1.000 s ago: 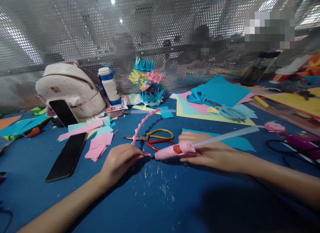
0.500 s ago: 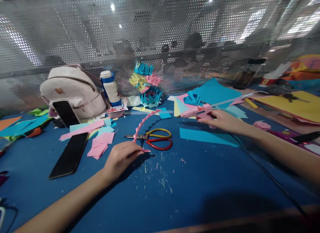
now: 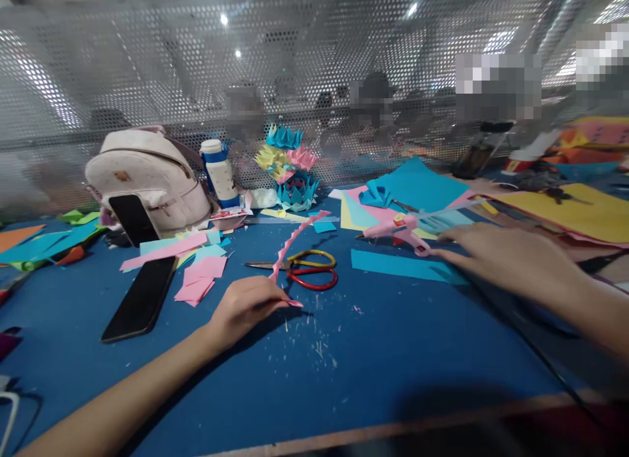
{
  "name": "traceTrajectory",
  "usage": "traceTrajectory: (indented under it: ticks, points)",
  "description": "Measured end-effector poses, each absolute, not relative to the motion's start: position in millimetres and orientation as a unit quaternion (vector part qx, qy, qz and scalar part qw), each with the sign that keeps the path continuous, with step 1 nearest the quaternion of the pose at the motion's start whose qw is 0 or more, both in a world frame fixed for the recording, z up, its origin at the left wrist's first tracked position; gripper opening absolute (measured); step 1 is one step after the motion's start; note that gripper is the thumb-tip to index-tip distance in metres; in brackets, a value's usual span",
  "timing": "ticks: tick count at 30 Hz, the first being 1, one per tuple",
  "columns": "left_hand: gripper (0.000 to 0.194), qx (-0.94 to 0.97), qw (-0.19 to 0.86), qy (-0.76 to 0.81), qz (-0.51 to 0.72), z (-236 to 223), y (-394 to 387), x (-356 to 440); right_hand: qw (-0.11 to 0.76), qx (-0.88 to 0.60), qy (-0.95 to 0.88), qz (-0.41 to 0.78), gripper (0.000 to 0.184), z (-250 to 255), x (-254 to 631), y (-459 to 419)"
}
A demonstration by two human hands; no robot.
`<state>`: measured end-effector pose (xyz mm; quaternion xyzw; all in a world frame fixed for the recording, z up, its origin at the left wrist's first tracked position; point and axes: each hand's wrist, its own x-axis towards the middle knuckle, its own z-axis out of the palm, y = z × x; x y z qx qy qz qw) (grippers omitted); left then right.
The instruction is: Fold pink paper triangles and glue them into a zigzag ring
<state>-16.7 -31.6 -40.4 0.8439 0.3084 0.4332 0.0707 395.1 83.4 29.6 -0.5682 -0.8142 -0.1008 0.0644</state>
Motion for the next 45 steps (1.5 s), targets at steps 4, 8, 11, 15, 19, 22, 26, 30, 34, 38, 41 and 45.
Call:
traceTrajectory:
  ticks: [4,8,11,15,19,22,26,30,34,38,41,45]
  points:
    - [0.005,0.853,0.149,0.253,0.431,-30.8,-37.3,-11.5,0.109,-0.434,-0.893,0.047,0.048,70.5,352.8,41.6]
    - [0.006,0.832,0.210,0.246,0.450,-23.1,-44.2,-6.9,0.213,-0.337,-0.914,0.076,0.046,82.6,310.6,53.3]
    - [0.006,0.817,0.244,0.249,0.459,-21.9,-45.7,-6.6,0.202,-0.336,-0.877,0.277,0.048,71.4,294.9,81.1]
    - [0.005,0.796,0.287,0.267,0.462,-23.3,-44.0,-9.6,0.170,-0.272,-0.777,0.542,0.049,49.0,281.8,96.2]
    - [0.005,0.781,0.307,0.296,0.457,-25.7,-41.4,-12.6,0.151,-0.166,-0.803,0.552,0.032,41.8,268.8,77.9]
    - [0.006,0.778,0.305,0.321,0.447,-27.3,-39.5,-14.0,0.065,-0.090,-0.873,0.476,0.028,47.8,260.0,59.5]
    - [0.011,0.779,0.307,0.343,0.424,-29.8,-36.9,-15.5,0.033,-0.045,-0.919,0.389,0.019,51.3,251.7,47.2]
    - [0.015,0.778,0.310,0.370,0.403,-33.1,-34.8,-16.0,0.050,0.001,-0.927,0.372,0.024,45.5,246.5,44.7]
    - [0.018,0.770,0.304,0.400,0.393,-35.2,-33.4,-15.7,0.088,0.008,-0.923,0.375,0.031,32.1,244.8,45.2]
    - [0.022,0.768,0.303,0.411,0.385,-36.9,-32.7,-15.6,0.149,-0.056,-0.897,0.412,0.031,11.2,247.7,50.2]
    - [0.018,0.766,0.290,0.424,0.386,-37.5,-32.8,-15.0,0.203,-0.136,-0.875,0.419,0.035,0.0,249.2,52.5]
    - [0.015,0.757,0.288,0.444,0.382,-36.4,-33.6,-13.1,0.229,-0.166,-0.880,0.381,0.038,-5.0,246.3,49.2]
